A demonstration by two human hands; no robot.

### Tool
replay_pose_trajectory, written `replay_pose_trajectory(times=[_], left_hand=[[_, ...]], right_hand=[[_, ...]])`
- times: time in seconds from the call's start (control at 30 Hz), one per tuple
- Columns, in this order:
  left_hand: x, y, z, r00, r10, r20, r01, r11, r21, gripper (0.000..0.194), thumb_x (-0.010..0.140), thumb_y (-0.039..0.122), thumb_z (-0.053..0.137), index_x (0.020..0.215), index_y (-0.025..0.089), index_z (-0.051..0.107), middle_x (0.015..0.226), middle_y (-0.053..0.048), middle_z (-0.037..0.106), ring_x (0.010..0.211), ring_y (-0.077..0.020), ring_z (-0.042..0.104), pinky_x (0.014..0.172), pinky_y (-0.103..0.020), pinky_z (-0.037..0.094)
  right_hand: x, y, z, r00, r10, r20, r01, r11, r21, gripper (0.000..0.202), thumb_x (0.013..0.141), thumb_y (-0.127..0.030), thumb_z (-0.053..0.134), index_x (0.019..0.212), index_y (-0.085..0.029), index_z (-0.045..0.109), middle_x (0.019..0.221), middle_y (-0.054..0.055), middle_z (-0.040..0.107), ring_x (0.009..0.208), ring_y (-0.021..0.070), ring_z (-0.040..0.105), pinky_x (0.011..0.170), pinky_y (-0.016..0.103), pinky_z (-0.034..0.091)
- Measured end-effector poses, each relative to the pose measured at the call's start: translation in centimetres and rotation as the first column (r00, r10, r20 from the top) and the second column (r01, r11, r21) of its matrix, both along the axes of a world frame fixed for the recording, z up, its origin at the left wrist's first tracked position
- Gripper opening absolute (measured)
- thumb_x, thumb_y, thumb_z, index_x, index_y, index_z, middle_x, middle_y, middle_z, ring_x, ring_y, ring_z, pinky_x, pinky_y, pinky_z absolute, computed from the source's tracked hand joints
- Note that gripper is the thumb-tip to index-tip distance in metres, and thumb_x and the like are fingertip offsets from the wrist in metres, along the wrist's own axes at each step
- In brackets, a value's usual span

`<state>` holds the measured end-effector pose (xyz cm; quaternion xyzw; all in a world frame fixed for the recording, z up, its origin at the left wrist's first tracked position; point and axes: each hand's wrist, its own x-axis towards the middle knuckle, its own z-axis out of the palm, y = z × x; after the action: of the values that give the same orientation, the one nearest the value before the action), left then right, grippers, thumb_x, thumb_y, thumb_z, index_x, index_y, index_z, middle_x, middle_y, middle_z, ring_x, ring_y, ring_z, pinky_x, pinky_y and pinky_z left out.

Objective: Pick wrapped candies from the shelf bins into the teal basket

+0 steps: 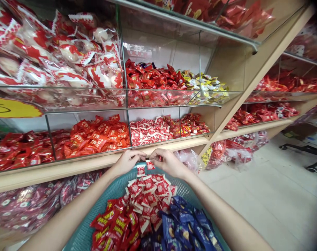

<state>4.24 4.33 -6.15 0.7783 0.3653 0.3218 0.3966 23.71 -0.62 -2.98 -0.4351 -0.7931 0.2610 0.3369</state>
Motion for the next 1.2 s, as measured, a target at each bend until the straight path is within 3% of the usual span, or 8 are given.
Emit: replay_pose_trajectory(times=[0.2, 0.37, 0.47, 0.6, 0.77, 0.87, 1.0, 1.2], left_hand=[[0.0, 0.1, -0.3, 1.000, 0.009, -0.001, -0.009, 1.000, -0.015, 0.030, 0.078, 0.018, 0.043, 0.094, 0.012, 0.068, 0.081, -0.006, 0.070, 0.074, -0.0154, 0.063, 0.066, -0.023, 0.046], [-0.1, 0.2, -0.3, 1.000, 0.005, 0.001, -0.005, 1.000, -0.018, 0.030, 0.078, 0.017, 0.043, 0.094, 0.013, 0.068, 0.081, -0.005, 0.070, 0.074, -0.0151, 0.063, 0.066, -0.022, 0.046], [-0.1, 0.2, -0.4, 1.000, 0.007, 0.007, -0.007, 1.000, -0.021, 0.029, 0.078, 0.017, 0.044, 0.093, 0.013, 0.068, 0.081, -0.005, 0.070, 0.075, -0.0148, 0.063, 0.066, -0.022, 0.046], [0.0, 0.1, -0.2, 1.000, -0.001, 0.007, 0.001, 1.000, -0.019, 0.029, 0.079, 0.017, 0.043, 0.092, 0.013, 0.068, 0.081, -0.005, 0.069, 0.077, -0.0151, 0.063, 0.070, -0.023, 0.047], [0.1, -0.1, 0.1, 1.000, 0.012, -0.017, -0.012, 1.000, -0.003, 0.029, 0.079, 0.016, 0.042, 0.091, 0.012, 0.069, 0.080, -0.006, 0.070, 0.075, -0.0149, 0.063, 0.068, -0.023, 0.047], [0.1, -0.1, 0.0, 1.000, 0.011, -0.006, -0.011, 1.000, -0.003, 0.029, 0.078, 0.015, 0.042, 0.091, 0.013, 0.069, 0.080, -0.005, 0.070, 0.075, -0.0147, 0.063, 0.067, -0.023, 0.047], [0.0, -0.1, 0.0, 1.000, 0.011, -0.012, -0.012, 1.000, -0.011, 0.030, 0.079, 0.015, 0.042, 0.092, 0.013, 0.068, 0.081, -0.005, 0.070, 0.074, -0.0142, 0.062, 0.065, -0.022, 0.046], [-0.1, 0.0, -0.1, 1.000, 0.007, -0.014, -0.008, 1.000, -0.022, 0.029, 0.079, 0.016, 0.043, 0.094, 0.013, 0.068, 0.082, -0.006, 0.070, 0.075, -0.0143, 0.062, 0.065, -0.022, 0.046]], right_hand=[[0.1, -0.2, -1.1, 0.981, -0.010, 0.195, 0.007, 1.000, 0.020, 0.013, 0.073, -0.012, 0.050, 0.080, -0.017, 0.060, 0.072, -0.001, 0.061, 0.064, 0.0098, 0.052, 0.063, 0.020, 0.037], [-0.1, -0.1, -1.4, 0.967, -0.030, 0.253, 0.024, 0.999, 0.025, 0.011, 0.074, -0.013, 0.051, 0.079, -0.017, 0.060, 0.071, 0.000, 0.061, 0.064, 0.0105, 0.052, 0.062, 0.021, 0.036], [-0.1, -0.2, -1.4, 0.966, -0.053, 0.253, 0.048, 0.998, 0.029, 0.007, 0.076, -0.023, 0.056, 0.077, -0.017, 0.060, 0.072, 0.000, 0.060, 0.065, 0.0110, 0.051, 0.061, 0.021, 0.035], [-0.1, -0.3, -0.5, 0.976, -0.108, 0.188, 0.094, 0.992, 0.082, 0.017, 0.079, -0.032, 0.054, 0.076, -0.017, 0.059, 0.072, 0.001, 0.058, 0.065, 0.0113, 0.050, 0.060, 0.022, 0.035], [0.6, 1.8, 2.3, 0.968, -0.237, 0.085, 0.213, 0.952, 0.219, 0.018, 0.083, -0.027, 0.047, 0.072, -0.017, 0.056, 0.071, 0.000, 0.059, 0.065, 0.0110, 0.051, 0.062, 0.022, 0.037], [1.0, 4.5, 3.6, 0.913, -0.391, 0.119, 0.344, 0.893, 0.291, 0.014, 0.081, -0.027, 0.048, 0.076, -0.018, 0.057, 0.078, 0.002, 0.061, 0.073, 0.0126, 0.054, 0.067, 0.023, 0.039], [0.6, 7.9, 4.2, 0.756, -0.545, 0.361, 0.457, 0.836, 0.303, 0.023, 0.078, -0.037, 0.051, 0.088, -0.018, 0.060, 0.095, 0.008, 0.060, 0.090, 0.0203, 0.054, 0.073, 0.029, 0.041], [-1.2, 9.4, 3.9, 0.608, -0.531, 0.590, 0.505, 0.832, 0.229, 0.038, 0.075, -0.044, 0.053, 0.097, -0.014, 0.062, 0.103, 0.014, 0.057, 0.098, 0.0277, 0.052, 0.075, 0.035, 0.044]])
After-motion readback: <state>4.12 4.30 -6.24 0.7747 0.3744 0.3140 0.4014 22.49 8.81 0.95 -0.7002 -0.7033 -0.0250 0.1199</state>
